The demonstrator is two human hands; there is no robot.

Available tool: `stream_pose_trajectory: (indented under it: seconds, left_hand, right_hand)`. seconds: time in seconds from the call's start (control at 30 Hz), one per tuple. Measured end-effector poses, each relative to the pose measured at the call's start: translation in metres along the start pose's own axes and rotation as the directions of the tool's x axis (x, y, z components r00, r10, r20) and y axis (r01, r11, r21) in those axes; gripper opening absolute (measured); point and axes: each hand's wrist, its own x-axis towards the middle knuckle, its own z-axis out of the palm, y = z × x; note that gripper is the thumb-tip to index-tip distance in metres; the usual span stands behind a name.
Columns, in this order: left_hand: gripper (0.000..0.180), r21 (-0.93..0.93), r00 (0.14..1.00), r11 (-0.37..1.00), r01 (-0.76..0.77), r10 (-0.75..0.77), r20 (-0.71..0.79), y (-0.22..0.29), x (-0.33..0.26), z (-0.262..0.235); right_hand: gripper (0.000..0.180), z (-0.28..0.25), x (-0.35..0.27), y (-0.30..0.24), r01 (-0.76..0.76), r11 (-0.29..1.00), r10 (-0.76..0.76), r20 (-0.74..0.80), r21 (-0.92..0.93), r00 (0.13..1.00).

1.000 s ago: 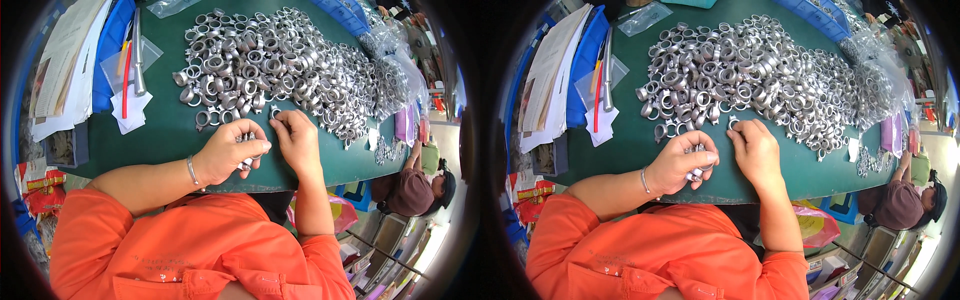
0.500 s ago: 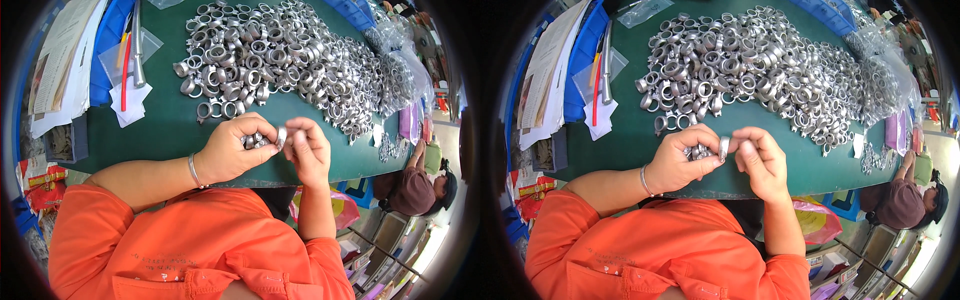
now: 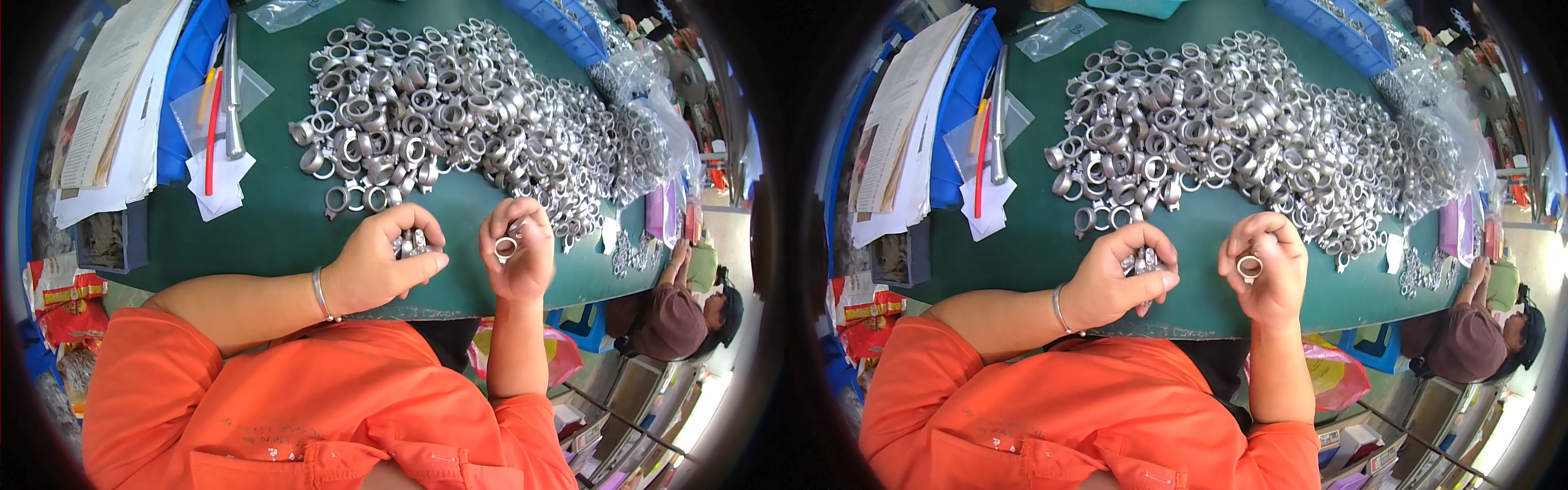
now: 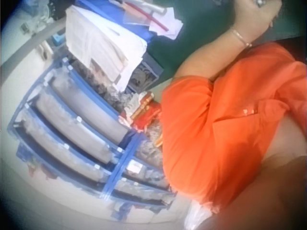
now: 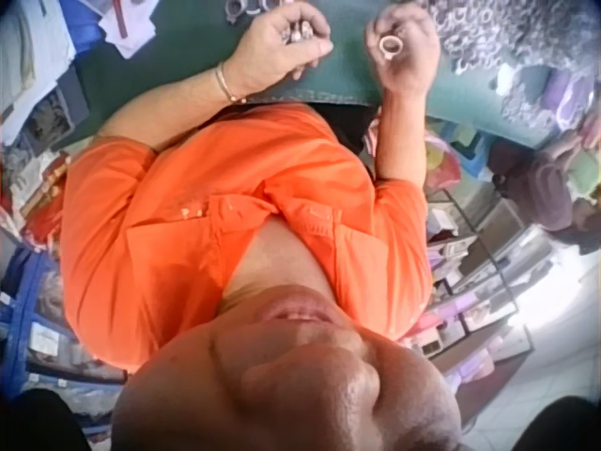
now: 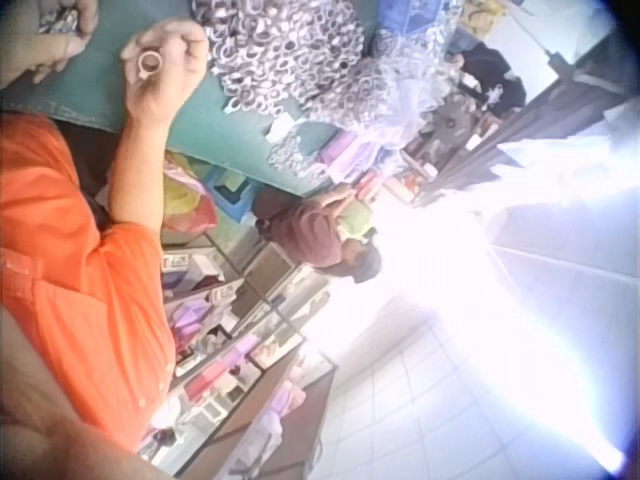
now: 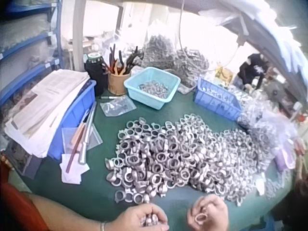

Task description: The person sorts through a pile of metal ring-like components on a workbench by picking them up and checking them before putting them into a container.

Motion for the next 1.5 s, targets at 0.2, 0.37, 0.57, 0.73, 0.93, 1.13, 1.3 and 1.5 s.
stream_pose_trajectory:
  seconds: [0.2, 0.37, 0.57, 0.73, 0.93, 1.13, 1.3, 1.5]
  left_hand:
    - [0.012, -0.015, 1.000, 1.000, -0.006, 0.007, 0.025, 0.000, 0.002, -0.005]
    - [0.011, -0.009, 1.000, 1.000, -0.027, 0.027, 0.014, 0.000, 0.002, -0.004]
    - [0.015, 0.053, 1.000, 0.999, -0.001, 0.002, -0.009, -0.002, 0.002, -0.004]
    - [0.013, 0.020, 0.997, 0.997, -0.077, 0.077, -0.012, -0.006, 0.004, -0.002]
    - [0.009, 0.197, 0.948, 0.928, -0.317, 0.318, 0.028, -0.008, 0.005, -0.003]
    - [0.011, 0.431, 0.830, 0.729, -0.531, 0.551, 0.090, -0.012, 0.010, -0.005]
    - [0.011, 0.534, 0.782, 0.649, -0.541, 0.623, 0.035, -0.010, 0.008, -0.003]
    - [0.020, 0.623, 0.541, 0.389, -0.678, 0.838, 0.065, 0.009, 0.012, 0.003]
  right_hand:
    - [0.021, 0.003, 0.045, 0.020, 0.133, -0.010, -0.407, 0.125, -0.991, 0.905]
    - [0.013, -0.005, 0.029, 0.016, -0.036, 0.358, -0.203, -0.115, -0.933, 0.972]
    - [0.006, 0.003, -0.012, 0.015, -0.044, 0.858, 0.013, -0.064, -0.511, 0.998]
    - [0.011, 0.002, -0.016, 0.017, 0.327, 0.521, -0.172, 0.277, -0.789, 0.945]
    - [0.017, 0.013, -0.025, 0.014, -0.023, 0.820, -0.038, -0.095, -0.571, 0.995]
    - [0.027, 0.003, -0.024, 0.019, -0.164, 0.901, 0.156, -0.054, -0.403, 0.986]
    - [0.029, 0.006, -0.020, 0.021, 0.117, 0.874, -0.048, 0.157, -0.471, 0.986]
    - [0.028, 0.026, -0.019, 0.022, -0.330, 0.881, 0.364, -0.042, 0.338, 0.930]
